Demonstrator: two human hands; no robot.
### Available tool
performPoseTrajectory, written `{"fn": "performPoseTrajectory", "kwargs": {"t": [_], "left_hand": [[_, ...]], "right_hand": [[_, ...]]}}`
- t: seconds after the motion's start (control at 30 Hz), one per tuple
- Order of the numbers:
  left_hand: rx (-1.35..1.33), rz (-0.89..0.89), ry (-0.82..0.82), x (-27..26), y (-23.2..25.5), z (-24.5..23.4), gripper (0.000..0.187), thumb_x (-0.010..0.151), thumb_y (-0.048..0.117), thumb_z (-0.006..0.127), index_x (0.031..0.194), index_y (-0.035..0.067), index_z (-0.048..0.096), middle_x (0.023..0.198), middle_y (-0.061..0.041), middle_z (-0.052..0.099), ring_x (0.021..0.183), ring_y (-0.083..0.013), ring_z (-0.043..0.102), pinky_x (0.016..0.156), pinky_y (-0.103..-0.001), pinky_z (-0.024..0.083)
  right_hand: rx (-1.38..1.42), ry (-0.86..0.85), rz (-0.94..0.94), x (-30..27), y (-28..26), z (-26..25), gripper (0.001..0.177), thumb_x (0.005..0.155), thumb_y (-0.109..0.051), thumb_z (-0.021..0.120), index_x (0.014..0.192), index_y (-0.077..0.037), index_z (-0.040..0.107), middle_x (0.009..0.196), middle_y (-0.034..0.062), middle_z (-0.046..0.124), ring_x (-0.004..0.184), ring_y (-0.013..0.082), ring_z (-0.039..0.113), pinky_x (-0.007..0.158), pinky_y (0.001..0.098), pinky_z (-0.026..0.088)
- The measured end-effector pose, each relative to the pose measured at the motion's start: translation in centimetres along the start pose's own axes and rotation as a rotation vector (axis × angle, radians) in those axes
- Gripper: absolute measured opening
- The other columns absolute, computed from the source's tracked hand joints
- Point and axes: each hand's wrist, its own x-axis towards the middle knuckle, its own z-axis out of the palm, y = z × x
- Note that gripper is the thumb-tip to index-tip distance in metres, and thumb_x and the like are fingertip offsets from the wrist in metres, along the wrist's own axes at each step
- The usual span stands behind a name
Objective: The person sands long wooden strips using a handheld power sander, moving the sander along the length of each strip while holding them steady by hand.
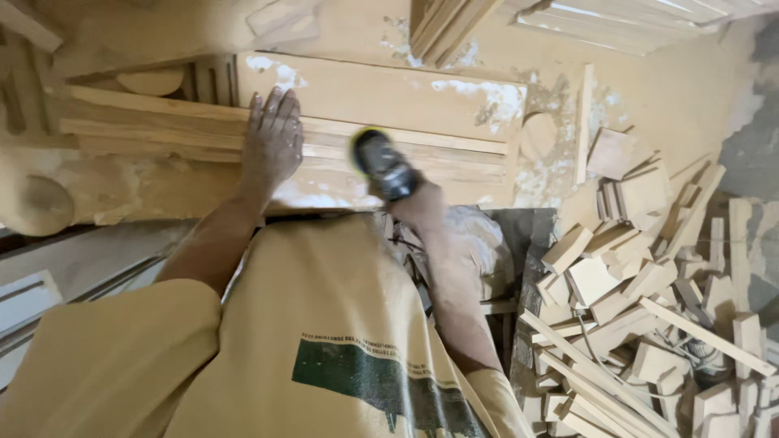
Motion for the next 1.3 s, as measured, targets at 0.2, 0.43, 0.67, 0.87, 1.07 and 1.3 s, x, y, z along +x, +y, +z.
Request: {"fn": "performPoseTrajectory", "kwargs": {"t": [0.2, 0.43, 0.67, 0.87, 1.07, 1.3], "left_hand": [[0.053, 0.041, 0.155, -0.3, -0.4, 1.8, 0.042, 0.105, 0.023, 0.06, 0.141, 0.006, 0.074, 0.152, -0.011, 0.067, 0.151, -0.0273, 0.053, 0.13, -0.05, 0.029], [0.053, 0.007, 0.098, -0.9, -0.6, 2.9, 0.046, 0.104, 0.025, 0.061, 0.145, 0.007, 0.072, 0.158, -0.01, 0.064, 0.154, -0.0268, 0.048, 0.131, -0.051, 0.027], [-0.131, 0.11, -0.315, -1.3, -1.2, -1.4, 0.078, 0.095, 0.045, 0.07, 0.161, 0.006, 0.055, 0.174, -0.018, 0.042, 0.161, -0.039, 0.037, 0.139, -0.058, 0.01], [0.148, 0.321, -0.358, -2.4, -3.0, 1.5, 0.079, 0.078, 0.079, 0.062, 0.145, 0.037, 0.06, 0.172, 0.004, 0.047, 0.158, -0.0235, 0.042, 0.132, -0.056, 0.019], [0.025, 0.279, -0.472, -0.9, 1.7, 3.9, 0.081, 0.081, 0.07, 0.065, 0.154, 0.037, 0.053, 0.171, 0.001, 0.038, 0.146, -0.0306, 0.041, 0.117, -0.058, 0.029], [-0.267, 0.322, -0.388, 5.7, 17.3, 6.5, 0.089, 0.087, 0.058, 0.074, 0.16, 0.012, 0.051, 0.164, -0.023, 0.041, 0.148, -0.0466, 0.037, 0.116, -0.064, 0.025]], "right_hand": [[-0.081, 0.054, -0.128, 6.2, 7.7, 0.3, 0.069, 0.056, -0.033, 0.087, 0.123, -0.019, 0.074, 0.113, 0.014, 0.08, 0.116, 0.0366, 0.074, 0.101, 0.0481, 0.06], [-0.063, 0.233, 0.193, 17.5, 27.4, -5.9, 0.067, 0.056, -0.054, 0.086, 0.115, -0.022, 0.079, 0.107, 0.0091, 0.08, 0.114, 0.0297, 0.073, 0.099, 0.0457, 0.06], [0.416, 0.375, 0.341, 7.7, 29.8, -2.4, 0.046, 0.067, -0.041, 0.08, 0.107, -0.017, 0.081, 0.108, 0.0131, 0.079, 0.112, 0.0296, 0.072, 0.099, 0.048, 0.055], [1.069, 0.458, 0.388, 5.1, 33.1, 0.7, 0.045, 0.061, -0.027, 0.094, 0.095, -0.001, 0.081, 0.082, 0.0217, 0.074, 0.08, 0.0294, 0.07, 0.067, 0.0484, 0.055], [1.228, 0.448, 0.415, 7.2, 44.9, 9.5, 0.044, 0.059, -0.022, 0.094, 0.094, -0.001, 0.078, 0.076, 0.0219, 0.068, 0.069, 0.0351, 0.069, 0.061, 0.0482, 0.056], [1.322, 0.467, 0.362, 3.8, 38.1, 5.2, 0.041, 0.058, -0.021, 0.093, 0.087, 0.0, 0.074, 0.07, 0.0196, 0.063, 0.061, 0.0328, 0.065, 0.054, 0.047, 0.053]]}}
